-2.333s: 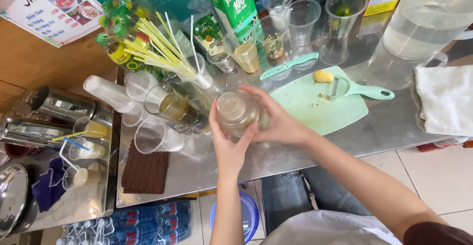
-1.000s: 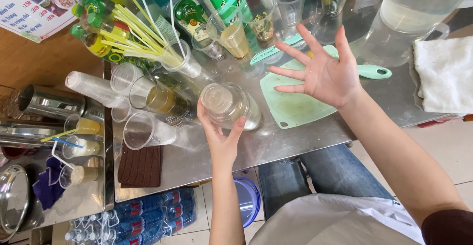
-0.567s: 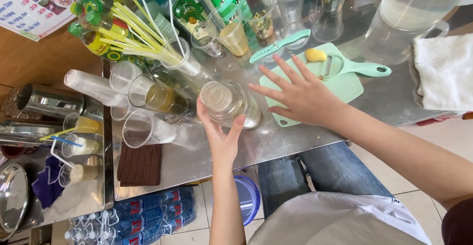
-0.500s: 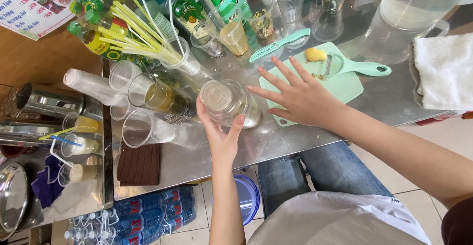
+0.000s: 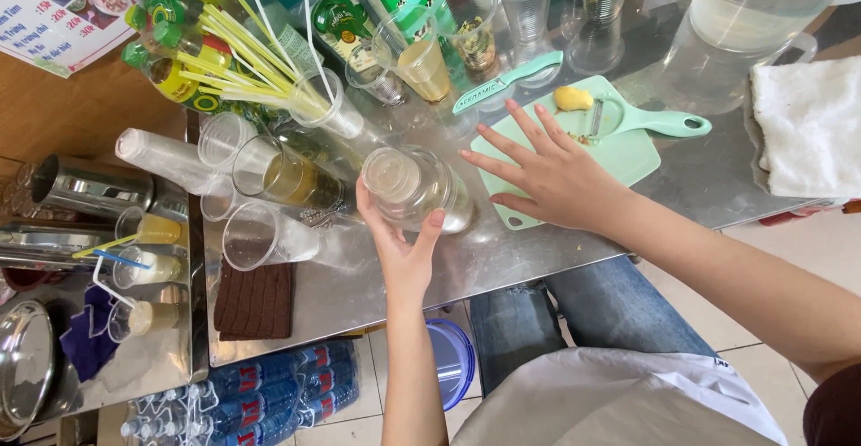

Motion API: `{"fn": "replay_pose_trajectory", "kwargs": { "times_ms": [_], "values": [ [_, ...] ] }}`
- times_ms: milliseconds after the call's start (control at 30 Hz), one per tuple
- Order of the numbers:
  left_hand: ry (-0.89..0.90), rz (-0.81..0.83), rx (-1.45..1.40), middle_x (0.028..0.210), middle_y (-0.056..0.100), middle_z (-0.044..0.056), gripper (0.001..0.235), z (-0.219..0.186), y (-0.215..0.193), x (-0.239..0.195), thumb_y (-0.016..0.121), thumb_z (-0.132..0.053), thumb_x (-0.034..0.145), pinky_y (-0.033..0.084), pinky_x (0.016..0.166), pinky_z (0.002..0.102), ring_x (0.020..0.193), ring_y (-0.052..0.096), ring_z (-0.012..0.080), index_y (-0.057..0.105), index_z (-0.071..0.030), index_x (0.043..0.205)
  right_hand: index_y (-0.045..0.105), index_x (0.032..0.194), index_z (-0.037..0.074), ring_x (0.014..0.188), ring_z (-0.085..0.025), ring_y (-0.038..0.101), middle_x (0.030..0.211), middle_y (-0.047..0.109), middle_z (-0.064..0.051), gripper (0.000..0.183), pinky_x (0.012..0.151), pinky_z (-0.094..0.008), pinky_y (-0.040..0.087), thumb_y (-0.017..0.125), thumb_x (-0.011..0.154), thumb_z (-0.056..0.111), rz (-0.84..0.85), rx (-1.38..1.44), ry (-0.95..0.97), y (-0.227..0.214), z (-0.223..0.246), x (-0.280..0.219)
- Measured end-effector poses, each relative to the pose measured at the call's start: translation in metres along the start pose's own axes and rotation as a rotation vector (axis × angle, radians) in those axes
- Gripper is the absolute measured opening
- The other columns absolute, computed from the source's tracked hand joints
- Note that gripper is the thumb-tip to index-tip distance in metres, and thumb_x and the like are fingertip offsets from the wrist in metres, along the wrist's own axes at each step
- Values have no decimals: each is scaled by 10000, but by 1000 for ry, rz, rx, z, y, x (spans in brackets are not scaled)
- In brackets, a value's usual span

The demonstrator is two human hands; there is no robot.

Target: Preparing a beverage by peeling a lemon and shaking ingredients in a shaker container.

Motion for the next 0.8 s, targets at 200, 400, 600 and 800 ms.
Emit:
{"fn": "replay_pose_trajectory", "kwargs": {
  "times_ms": [200,400,600,800],
  "values": [
    [64,10,25,1655,282,167,1038,6,-7,4,827,-471,821,188,1242,614,1560,195,326,217,-149,1597,458,1562,279,1537,-373,262,1626,422,-17,731,1239,-578,192,732,909,461,-17,653,116,-12,1,9],
    [229,-11,-48,1595,398,168,1047,-30,2,25,585,-844,831,181,1265,612,1532,280,340,329,-124,1549,372,1569,52,1468,-447,397,1598,430,-212,940,1212,-600,295,874,819,315,-121,1141,96,-29,24,39],
    [147,33,-156,1544,495,105,880,-15,1,22,873,-358,808,326,1249,432,1441,440,206,408,-114,1514,356,1585,45,1405,-428,486,1550,489,-219,993,1151,-593,382,892,802,336,-74,1118,153,-7,40,40],
    [156,32,-146,1524,516,95,845,-12,3,23,885,-337,801,373,1220,430,1393,484,185,426,-132,1480,410,1562,42,1367,-448,513,1504,542,-212,939,1129,-605,397,895,795,283,-101,1125,178,-7,36,38]
  ]
}}
Point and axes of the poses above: each hand's wrist, its own x-axis towards the middle knuckle, its own y-axis out of the palm, z = x × y, the point moved 3 cm from there along x, towards the middle knuckle
